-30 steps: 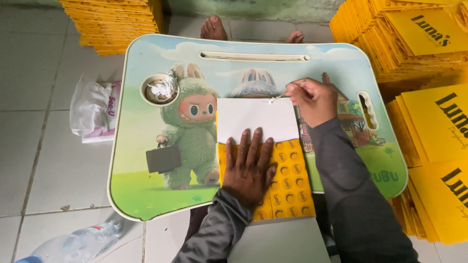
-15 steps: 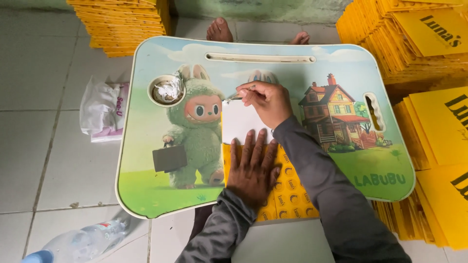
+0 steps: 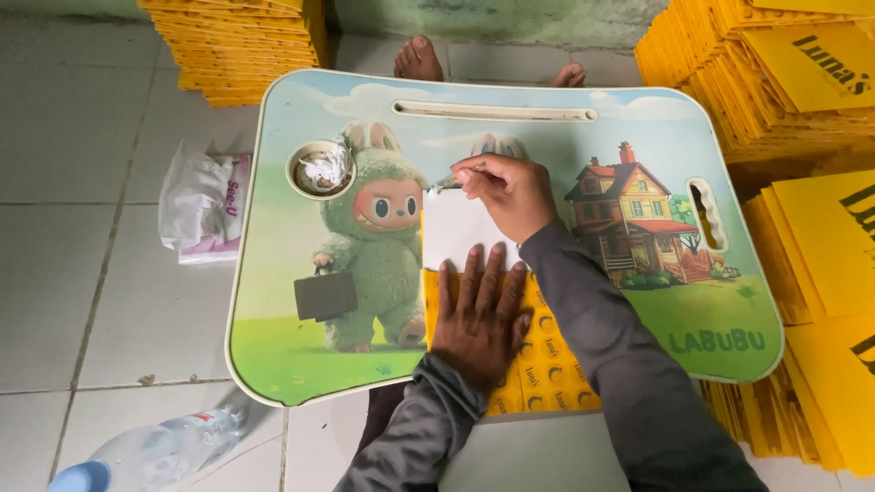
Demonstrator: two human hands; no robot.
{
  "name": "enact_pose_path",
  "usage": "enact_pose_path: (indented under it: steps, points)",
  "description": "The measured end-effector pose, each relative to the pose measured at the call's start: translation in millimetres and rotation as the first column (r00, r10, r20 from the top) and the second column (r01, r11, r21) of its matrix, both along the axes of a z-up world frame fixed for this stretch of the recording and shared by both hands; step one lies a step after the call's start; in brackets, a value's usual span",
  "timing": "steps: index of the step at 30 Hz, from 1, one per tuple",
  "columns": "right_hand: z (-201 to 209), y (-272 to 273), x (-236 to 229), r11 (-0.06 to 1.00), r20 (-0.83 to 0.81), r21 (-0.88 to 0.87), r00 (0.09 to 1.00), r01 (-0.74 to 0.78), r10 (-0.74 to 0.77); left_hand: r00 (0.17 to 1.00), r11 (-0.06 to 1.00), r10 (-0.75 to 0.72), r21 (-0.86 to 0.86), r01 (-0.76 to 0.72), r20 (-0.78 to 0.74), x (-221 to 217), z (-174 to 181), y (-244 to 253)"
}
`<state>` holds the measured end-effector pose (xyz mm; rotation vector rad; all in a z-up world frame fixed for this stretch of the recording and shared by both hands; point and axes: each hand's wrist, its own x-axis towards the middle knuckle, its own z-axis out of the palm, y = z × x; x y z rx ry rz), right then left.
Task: The person sits on the floor at a small tray table and glues yellow printed paper sheets onto white paper backing. They brush glue from a small container onto the backing, align the printed sheet on top, press and smooth it flat by hand, then set the finished piece aside and start the next one.
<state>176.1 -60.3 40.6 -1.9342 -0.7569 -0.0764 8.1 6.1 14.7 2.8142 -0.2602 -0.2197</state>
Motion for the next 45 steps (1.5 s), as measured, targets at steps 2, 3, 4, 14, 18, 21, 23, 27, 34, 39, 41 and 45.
enact_pose_path:
  steps: [2,3,4,14,18,21,23,27,34,39,41,45]
  points:
    - [-0.7,8.1,-2.2,0.999,0.02,-0.029,1.0,-0.015,0.015,1.0,1.0,-0.006,-0.009,0.006,0.01,-0.6,-1.5,-0.4]
    - [1.0,8.3,-4.3,0.999,0.02,-0.028,1.0,-0.018,0.019,1.0,1.0,-0.002,-0.008,0.002,0.01,0.2,-0.2,0.7]
    - [2.3,7.0,-7.5,0.998,0.018,-0.058,1.0,-0.017,0.018,1.0,1.0,-0.005,0.007,0.005,-0.015,0.0,0.9,0.5]
    - [7.4,-2.2,-27.0,0.999,-0.057,-0.006,0.998,-0.042,0.042,1.0,0.999,0.007,0.043,-0.007,0.001,-0.7,0.9,-0.6]
    - [1.7,0.9,-13.9,0.998,0.063,-0.047,0.997,-0.034,0.037,1.0,1.0,-0.004,0.027,0.005,-0.012,-1.8,3.7,0.2]
    - [10.1,-6.1,-35.4,0.996,0.081,-0.083,0.996,-0.038,0.045,0.999,0.999,0.003,0.034,-0.004,0.039,-1.7,-2.9,-1.1]
    - [20.6,-13.2,-59.6,0.989,0.042,-0.086,0.991,-0.121,0.125,0.995,1.0,0.015,-0.001,-0.015,0.097,-1.0,-5.8,-0.9]
    - [22.2,-19.3,-72.8,0.976,0.063,-0.164,0.986,-0.144,0.156,0.882,0.996,0.061,-0.091,-0.02,0.467,-0.3,-34.1,-6.3]
    - [-6.2,-1.4,-25.5,0.995,0.343,-0.074,0.935,-0.066,0.088,0.948,0.998,-0.019,-0.054,0.038,0.319,-4.5,0.0,-0.2]
    - [-1.2,-13.2,-65.2,0.97,0.19,-0.161,0.959,-0.181,0.21,0.835,0.997,-0.005,-0.066,0.049,0.55,1.7,-53.4,-8.8]
    - [6.7,-19.7,-84.8,0.967,0.236,-0.187,0.947,-0.175,0.217,0.787,0.994,0.047,-0.107,0.024,0.615,4.6,-79.5,-15.4]
    - [4.7,-13.5,-59.4,0.966,0.226,-0.155,0.945,-0.205,0.237,0.804,0.998,0.011,-0.062,0.033,0.594,-4.3,-29.1,-8.5]
